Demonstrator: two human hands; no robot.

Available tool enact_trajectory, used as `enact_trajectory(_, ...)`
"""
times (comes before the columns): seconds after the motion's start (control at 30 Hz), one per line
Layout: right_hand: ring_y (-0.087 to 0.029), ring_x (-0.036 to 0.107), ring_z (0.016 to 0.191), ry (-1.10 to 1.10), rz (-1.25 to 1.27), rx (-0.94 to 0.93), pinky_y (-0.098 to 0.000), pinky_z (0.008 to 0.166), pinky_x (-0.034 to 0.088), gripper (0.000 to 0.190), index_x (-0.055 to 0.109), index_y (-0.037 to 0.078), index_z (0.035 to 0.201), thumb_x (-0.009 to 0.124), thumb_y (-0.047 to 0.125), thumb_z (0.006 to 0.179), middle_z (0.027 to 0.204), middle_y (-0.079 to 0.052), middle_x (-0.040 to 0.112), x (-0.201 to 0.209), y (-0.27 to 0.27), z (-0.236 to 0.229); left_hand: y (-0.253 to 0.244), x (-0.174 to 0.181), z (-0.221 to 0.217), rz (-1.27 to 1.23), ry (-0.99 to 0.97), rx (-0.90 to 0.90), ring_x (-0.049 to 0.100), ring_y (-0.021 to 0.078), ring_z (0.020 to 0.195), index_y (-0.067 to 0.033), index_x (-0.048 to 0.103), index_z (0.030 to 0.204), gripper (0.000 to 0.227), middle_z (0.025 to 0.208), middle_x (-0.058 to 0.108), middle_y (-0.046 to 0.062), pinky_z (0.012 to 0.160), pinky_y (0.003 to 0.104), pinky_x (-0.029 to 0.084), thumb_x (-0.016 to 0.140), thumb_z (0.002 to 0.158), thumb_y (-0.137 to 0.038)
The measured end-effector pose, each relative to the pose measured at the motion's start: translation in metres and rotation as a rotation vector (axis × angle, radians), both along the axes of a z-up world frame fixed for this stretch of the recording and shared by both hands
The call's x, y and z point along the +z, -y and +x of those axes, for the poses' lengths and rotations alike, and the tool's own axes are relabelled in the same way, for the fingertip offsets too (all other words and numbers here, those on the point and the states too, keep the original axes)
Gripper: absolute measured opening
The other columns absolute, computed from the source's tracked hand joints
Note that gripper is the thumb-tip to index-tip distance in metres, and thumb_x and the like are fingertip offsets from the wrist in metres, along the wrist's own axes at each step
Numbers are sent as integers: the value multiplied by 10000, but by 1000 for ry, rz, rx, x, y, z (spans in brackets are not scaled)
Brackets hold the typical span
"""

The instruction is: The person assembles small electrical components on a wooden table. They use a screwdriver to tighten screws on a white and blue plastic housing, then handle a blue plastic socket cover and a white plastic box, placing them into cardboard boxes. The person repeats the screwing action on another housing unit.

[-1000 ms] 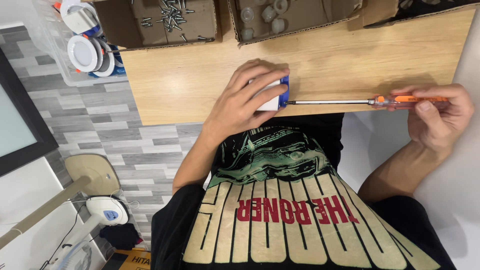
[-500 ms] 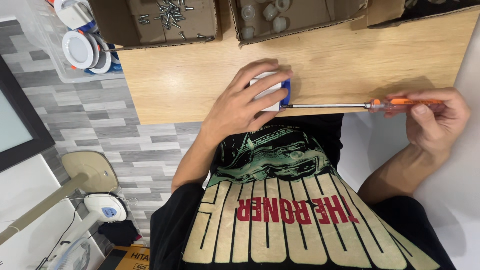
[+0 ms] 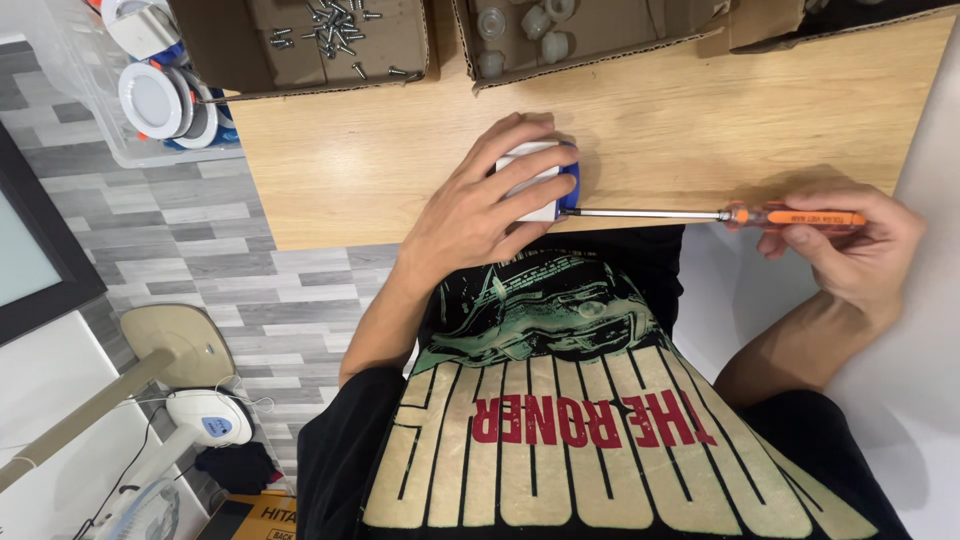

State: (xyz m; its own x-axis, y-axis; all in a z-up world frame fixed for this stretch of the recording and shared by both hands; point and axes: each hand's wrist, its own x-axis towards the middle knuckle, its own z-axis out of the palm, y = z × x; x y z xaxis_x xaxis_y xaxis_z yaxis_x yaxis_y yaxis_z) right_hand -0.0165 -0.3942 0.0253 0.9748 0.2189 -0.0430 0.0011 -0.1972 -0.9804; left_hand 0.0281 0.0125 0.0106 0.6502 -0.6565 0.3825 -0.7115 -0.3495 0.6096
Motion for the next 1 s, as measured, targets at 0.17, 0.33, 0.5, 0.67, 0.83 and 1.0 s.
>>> enact_trajectory(0.17, -369, 750, 1120, 95, 9, 59, -394, 934, 711, 248, 647, -31, 1229, 759, -66, 1010, 1292, -295, 671, 23, -24, 19, 2, -1, -1, -7, -7, 7, 522, 453, 1451, -52, 643, 1375, 267, 1507, 596, 135, 1284, 707, 473, 669, 1142, -180)
enact_trajectory(0.33, -415, 688, 1294, 149, -66, 128, -510, 1233, 585, 233, 611, -8, 1231, 718, 17, 1025, 1403, -348, 640, 17, -17, 15, 2, -1, -1, -6, -6, 13, 522, 448, 1447, -54, 641, 1369, 262, 1504, 590, 132, 1285, 707, 470, 676, 1138, -173)
enact_trajectory(0.5, -406, 718, 657, -88, -27, 7, -335, 484, 548, 314, 610, -217, 1255, 515, 74, 1186, 944, -364, 675, -3, -5, 0, 2, -1, -1, -2, -13, 1, 505, 449, 1448, -47, 644, 1360, 256, 1505, 583, 131, 1288, 718, 460, 673, 1129, -156)
enact_trajectory(0.67, -383, 727, 848, 64, -9, 47, -374, 686, 643, 280, 618, -150, 1220, 655, 84, 1071, 1114, -340, 677, 14, -21, 15, 2, 2, 0, -4, -14, 3, 524, 449, 1435, -45, 668, 1354, 249, 1490, 592, 135, 1286, 707, 454, 625, 1140, -166)
enact_trajectory(0.83, -394, 755, 1122, 156, -82, 65, -419, 1018, 637, 146, 667, -60, 1158, 748, 14, 1061, 1231, -323, 696, 9, -9, 16, 2, 2, 0, 11, -8, 2, 519, 444, 1443, -56, 667, 1378, 268, 1497, 588, 132, 1290, 700, 453, 650, 1132, -161)
enact_trajectory(1.0, -361, 706, 1210, 173, -111, 93, -418, 1112, 624, 263, 676, -57, 1236, 796, 15, 1013, 1357, -309, 658, 27, -21, 26, 1, 1, 0, -1, -8, -2, 520, 451, 1442, -50, 665, 1384, 274, 1502, 585, 137, 1285, 703, 462, 679, 1132, -157)
